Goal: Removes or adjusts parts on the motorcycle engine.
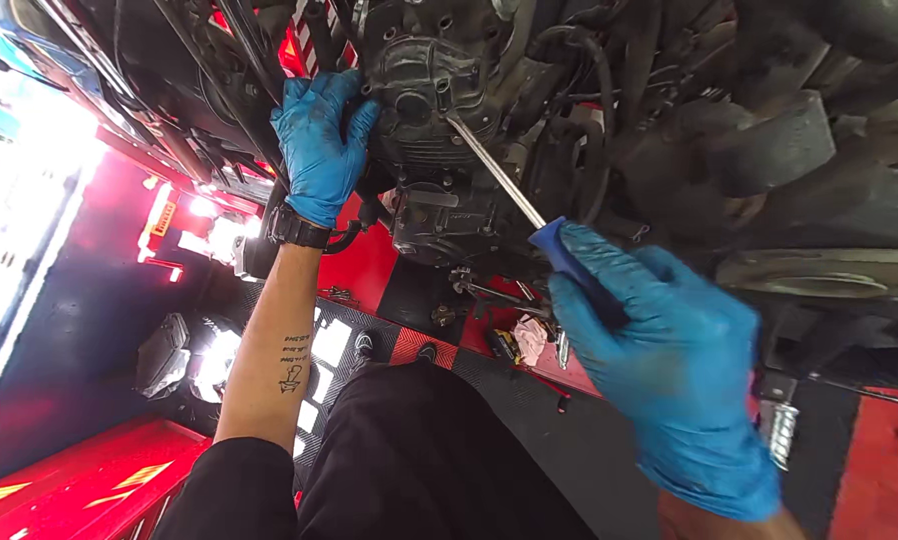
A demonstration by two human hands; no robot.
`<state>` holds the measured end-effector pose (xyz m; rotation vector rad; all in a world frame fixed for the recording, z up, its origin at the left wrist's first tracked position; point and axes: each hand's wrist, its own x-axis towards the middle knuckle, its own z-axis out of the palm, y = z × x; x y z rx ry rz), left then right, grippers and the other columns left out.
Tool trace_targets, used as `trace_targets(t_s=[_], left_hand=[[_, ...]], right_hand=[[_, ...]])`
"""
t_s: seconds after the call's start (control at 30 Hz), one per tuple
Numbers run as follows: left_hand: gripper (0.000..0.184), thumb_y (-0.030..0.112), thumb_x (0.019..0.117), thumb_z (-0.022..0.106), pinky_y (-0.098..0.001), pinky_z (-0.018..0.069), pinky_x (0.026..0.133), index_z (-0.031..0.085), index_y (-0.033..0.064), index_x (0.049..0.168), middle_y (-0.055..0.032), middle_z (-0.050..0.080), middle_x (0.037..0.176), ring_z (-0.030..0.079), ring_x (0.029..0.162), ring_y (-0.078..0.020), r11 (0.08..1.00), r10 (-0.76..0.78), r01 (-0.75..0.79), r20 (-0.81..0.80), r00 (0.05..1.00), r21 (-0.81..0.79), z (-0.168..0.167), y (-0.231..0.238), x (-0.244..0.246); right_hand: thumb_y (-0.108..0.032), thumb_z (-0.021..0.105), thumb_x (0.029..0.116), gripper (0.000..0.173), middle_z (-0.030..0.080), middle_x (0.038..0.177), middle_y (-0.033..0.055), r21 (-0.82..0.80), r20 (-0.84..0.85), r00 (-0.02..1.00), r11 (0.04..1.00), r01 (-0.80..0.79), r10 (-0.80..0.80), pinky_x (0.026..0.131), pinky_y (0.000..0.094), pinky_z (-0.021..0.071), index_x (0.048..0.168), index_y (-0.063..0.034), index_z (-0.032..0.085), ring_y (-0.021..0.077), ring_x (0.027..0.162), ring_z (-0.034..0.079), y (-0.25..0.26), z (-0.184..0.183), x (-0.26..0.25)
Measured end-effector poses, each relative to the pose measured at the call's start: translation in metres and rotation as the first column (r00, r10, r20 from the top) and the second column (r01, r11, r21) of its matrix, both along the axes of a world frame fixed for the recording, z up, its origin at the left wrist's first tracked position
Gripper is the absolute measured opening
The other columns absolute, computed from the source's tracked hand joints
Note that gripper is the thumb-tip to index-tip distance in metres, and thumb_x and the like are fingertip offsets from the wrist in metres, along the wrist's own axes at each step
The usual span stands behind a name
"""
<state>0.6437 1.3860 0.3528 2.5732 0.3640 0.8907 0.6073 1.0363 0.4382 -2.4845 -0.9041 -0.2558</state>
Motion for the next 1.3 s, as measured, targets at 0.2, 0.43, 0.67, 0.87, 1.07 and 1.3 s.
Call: trace_targets(t_s=[0.2, 0.43, 0.67, 0.87, 1.07, 1.3], left_hand=[[0.036, 0.039, 0.1008, 0.058, -0.0503, 0.0398, 0.096, 0.076, 0.0154, 0.122, -0.0057, 0.074, 0.121, 0.060, 0.118, -0.0293, 1.000, -0.004, 0.004, 0.035, 0.999, -0.017, -0.003, 0.000, 0.001], [0.031, 0.035, 0.1016, 0.058, -0.0491, 0.0396, 0.096, 0.078, 0.0164, 0.118, -0.0045, 0.075, 0.117, 0.061, 0.116, -0.0273, 0.999, 0.013, -0.011, 0.066, 0.998, -0.036, -0.003, -0.001, 0.003], [0.032, 0.034, 0.1042, 0.054, -0.0507, 0.0377, 0.099, 0.078, 0.0165, 0.117, -0.0035, 0.075, 0.117, 0.061, 0.117, -0.0264, 0.995, 0.025, -0.019, 0.050, 0.998, -0.103, 0.002, -0.001, 0.004], [0.034, 0.030, 0.1068, 0.050, -0.0496, 0.0386, 0.099, 0.078, 0.0142, 0.118, -0.0067, 0.075, 0.118, 0.061, 0.119, -0.0276, 0.995, 0.024, -0.020, 0.033, 0.999, -0.102, 0.005, 0.000, 0.000], [0.033, 0.029, 0.1064, 0.050, -0.0498, 0.0388, 0.099, 0.077, 0.0152, 0.120, -0.0058, 0.075, 0.119, 0.060, 0.120, -0.0278, 0.995, -0.019, 0.019, 0.007, 1.000, -0.094, 0.005, 0.004, 0.001], [0.033, 0.029, 0.1061, 0.050, -0.0494, 0.0391, 0.099, 0.078, 0.0160, 0.119, -0.0040, 0.075, 0.118, 0.061, 0.119, -0.0263, 0.997, -0.009, 0.011, 0.023, 1.000, -0.080, 0.003, 0.003, 0.001]], right_hand=[[-0.019, 0.064, 0.0998, 0.036, 0.069, 0.095, 0.0177, 0.190, 0.073, 0.997, 0.982, 0.017, -0.032, 0.059, 0.0337, 0.0500, 0.135, -0.0138, 0.070, 0.0225, 0.073, 0.065, 0.008, -0.064, -0.012], [-0.020, 0.065, 0.0999, 0.036, 0.070, 0.098, 0.0178, 0.188, 0.060, 0.998, 0.982, 0.013, -0.024, 0.062, 0.0337, 0.0518, 0.135, -0.0146, 0.070, 0.0222, 0.076, 0.066, 0.006, -0.063, -0.008], [-0.020, 0.061, 0.1005, 0.035, 0.070, 0.094, 0.0182, 0.102, 0.034, 0.999, 0.994, 0.036, -0.040, 0.058, 0.0354, 0.0484, 0.133, -0.0137, 0.071, 0.0237, 0.072, 0.064, 0.001, -0.033, -0.036], [-0.022, 0.060, 0.1004, 0.037, 0.070, 0.091, 0.0140, 0.110, -0.005, 1.000, 0.993, -0.030, 0.031, 0.056, 0.0371, 0.0488, 0.136, -0.0195, 0.070, 0.0221, 0.069, 0.064, 0.038, -0.035, -0.024], [-0.023, 0.060, 0.0997, 0.038, 0.068, 0.090, 0.0135, 0.082, -0.029, 1.000, 0.997, -0.007, 0.009, 0.056, 0.0379, 0.0464, 0.137, -0.0211, 0.069, 0.0225, 0.067, 0.061, 0.053, -0.034, -0.010], [-0.024, 0.059, 0.1006, 0.038, 0.066, 0.087, 0.0137, 0.019, -0.004, 1.000, 0.999, -0.030, 0.030, 0.054, 0.0399, 0.0442, 0.137, -0.0249, 0.069, 0.0246, 0.066, 0.060, 0.052, -0.018, -0.004]])
